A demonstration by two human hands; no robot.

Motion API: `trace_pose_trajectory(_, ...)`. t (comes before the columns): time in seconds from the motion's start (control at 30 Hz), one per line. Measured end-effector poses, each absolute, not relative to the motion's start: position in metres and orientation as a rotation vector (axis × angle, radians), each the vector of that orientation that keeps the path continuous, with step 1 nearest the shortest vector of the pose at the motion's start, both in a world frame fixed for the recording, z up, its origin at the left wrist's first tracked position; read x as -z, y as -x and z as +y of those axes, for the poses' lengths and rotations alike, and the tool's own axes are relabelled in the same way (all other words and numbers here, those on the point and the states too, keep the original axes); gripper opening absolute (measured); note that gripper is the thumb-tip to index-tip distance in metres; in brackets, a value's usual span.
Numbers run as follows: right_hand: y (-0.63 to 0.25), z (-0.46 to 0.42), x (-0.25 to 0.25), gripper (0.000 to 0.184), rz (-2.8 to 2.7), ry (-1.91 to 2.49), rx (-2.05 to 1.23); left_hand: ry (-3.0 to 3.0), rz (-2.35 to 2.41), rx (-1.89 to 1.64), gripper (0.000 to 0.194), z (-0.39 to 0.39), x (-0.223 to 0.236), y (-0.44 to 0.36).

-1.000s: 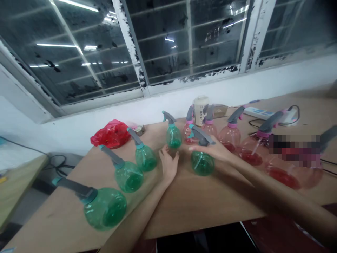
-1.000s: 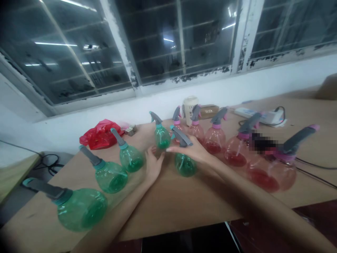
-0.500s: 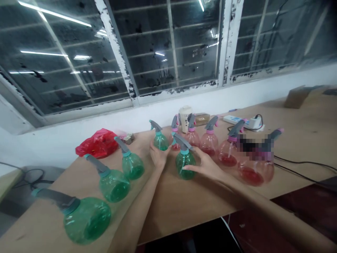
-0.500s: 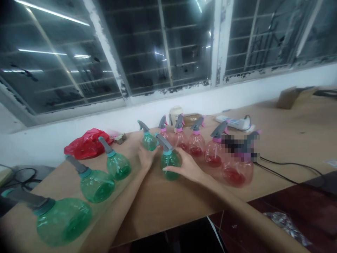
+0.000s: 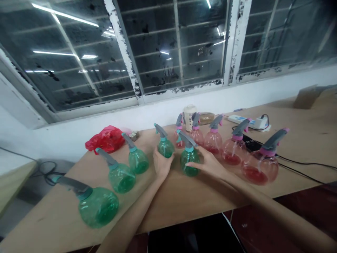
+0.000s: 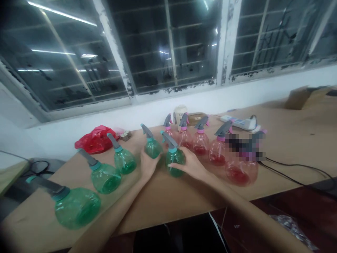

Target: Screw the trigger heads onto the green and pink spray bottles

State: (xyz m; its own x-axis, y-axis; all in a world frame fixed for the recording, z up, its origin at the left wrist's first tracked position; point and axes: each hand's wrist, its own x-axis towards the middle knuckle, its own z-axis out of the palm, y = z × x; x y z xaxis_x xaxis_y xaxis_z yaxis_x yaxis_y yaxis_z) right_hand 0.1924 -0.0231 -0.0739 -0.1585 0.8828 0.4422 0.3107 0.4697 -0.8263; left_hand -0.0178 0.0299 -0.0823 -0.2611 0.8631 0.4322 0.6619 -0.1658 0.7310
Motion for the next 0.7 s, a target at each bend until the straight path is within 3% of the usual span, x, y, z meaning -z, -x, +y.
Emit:
trace_pose_trajectory(0.4, -0.192, -0.027, 0.077, 0.057, -1.628, 1.012, -0.792, -1.671, 1.702, -1.175, 0.078, -0.110, 0.085, 0.050)
trace_pose_trajectory(0.7, -0.169, 0.001, 0.074, 0.066, -1.690, 1.040, -0.784, -1.666, 1.675, -1.305, 0.078, -0.138, 0.097, 0.057)
